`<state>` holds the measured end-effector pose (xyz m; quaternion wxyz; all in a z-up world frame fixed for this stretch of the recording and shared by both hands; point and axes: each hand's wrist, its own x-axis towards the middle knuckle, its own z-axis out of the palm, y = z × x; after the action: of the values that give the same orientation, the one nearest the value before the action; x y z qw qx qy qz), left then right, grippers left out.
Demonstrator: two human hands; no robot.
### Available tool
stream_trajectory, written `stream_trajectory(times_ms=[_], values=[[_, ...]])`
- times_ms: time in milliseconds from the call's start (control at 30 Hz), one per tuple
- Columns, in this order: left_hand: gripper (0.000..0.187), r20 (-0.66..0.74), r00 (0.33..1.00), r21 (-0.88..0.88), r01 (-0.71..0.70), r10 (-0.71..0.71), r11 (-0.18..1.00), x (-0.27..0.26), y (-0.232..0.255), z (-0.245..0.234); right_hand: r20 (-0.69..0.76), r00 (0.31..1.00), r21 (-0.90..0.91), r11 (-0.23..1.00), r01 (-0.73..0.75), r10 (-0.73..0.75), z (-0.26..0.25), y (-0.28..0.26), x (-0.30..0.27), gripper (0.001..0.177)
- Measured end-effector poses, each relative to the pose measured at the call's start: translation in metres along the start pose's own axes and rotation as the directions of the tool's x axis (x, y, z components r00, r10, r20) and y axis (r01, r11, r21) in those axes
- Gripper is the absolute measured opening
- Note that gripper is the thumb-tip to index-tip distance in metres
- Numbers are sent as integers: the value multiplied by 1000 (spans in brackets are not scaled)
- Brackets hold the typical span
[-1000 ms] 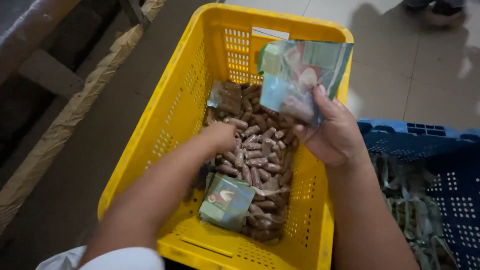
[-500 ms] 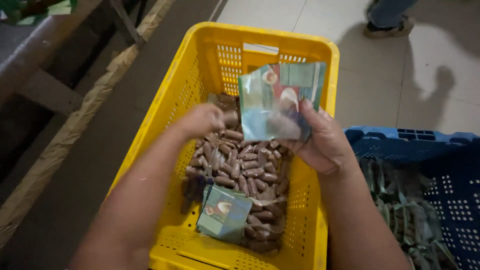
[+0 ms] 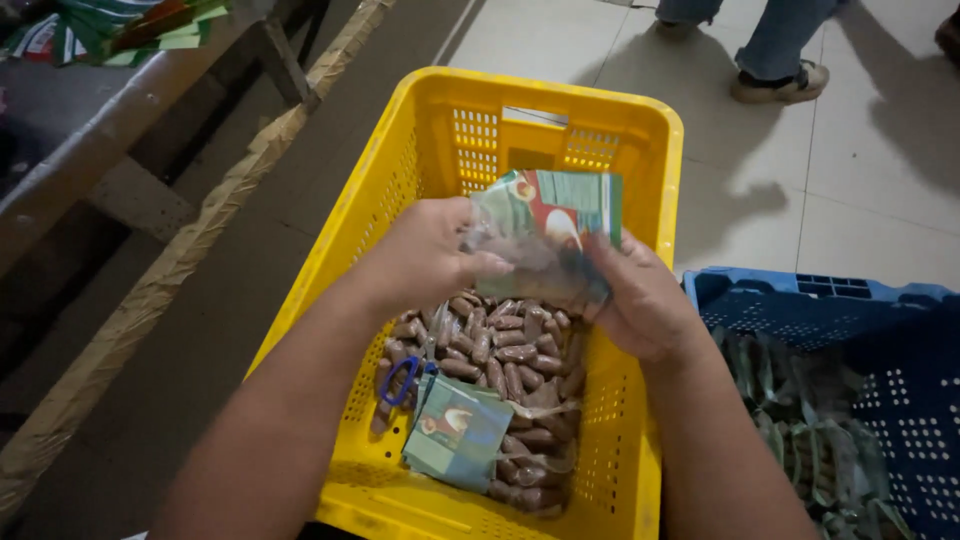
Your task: Cutting sausage links with scissors and packing them into small individual plastic bags from a large yellow crate.
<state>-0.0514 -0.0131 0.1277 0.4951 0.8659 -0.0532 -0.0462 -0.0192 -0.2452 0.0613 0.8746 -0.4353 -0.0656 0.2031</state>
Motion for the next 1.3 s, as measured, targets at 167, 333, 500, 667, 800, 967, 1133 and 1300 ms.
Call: stream_trajectory(times_ms=[167, 333, 500, 667, 800, 967, 1133, 1300], values=[[27, 91, 996, -34, -3, 6, 999, 18, 6, 15, 34, 996, -13, 996, -87, 87, 0, -2, 0, 32], [18, 198, 931, 127, -333, 305, 934, 16, 25, 30, -112, 994, -15, 1000, -11, 10, 17, -14, -1, 21], [11, -80, 959, -271, -282, 270, 921, 35, 11, 56, -105, 994, 274, 962, -6, 36, 33, -30, -13, 13], [29, -103, 817, -228, -574, 567, 787, 61, -21, 34, -109, 983, 531, 844, -70, 150, -31, -11, 8, 51], [8, 143, 942, -605, 326, -304, 726, 82, -49, 53, -112, 994, 144, 990, 17, -1, -13, -19, 6, 50], [55, 651, 753, 731, -589, -96, 345, 113, -201, 141, -232, 963, 85, 989, -119, 136, -10, -18, 10, 55], [46, 509, 794, 626, -76, -332, 776, 46, -150, 150, 36, 998, 216, 975, -53, 47, -3, -22, 0, 74], [12, 498, 722, 702, -11, -481, 712, 55, -146, 159, -56, 996, 217, 975, -51, 64, -13, -13, 8, 46]])
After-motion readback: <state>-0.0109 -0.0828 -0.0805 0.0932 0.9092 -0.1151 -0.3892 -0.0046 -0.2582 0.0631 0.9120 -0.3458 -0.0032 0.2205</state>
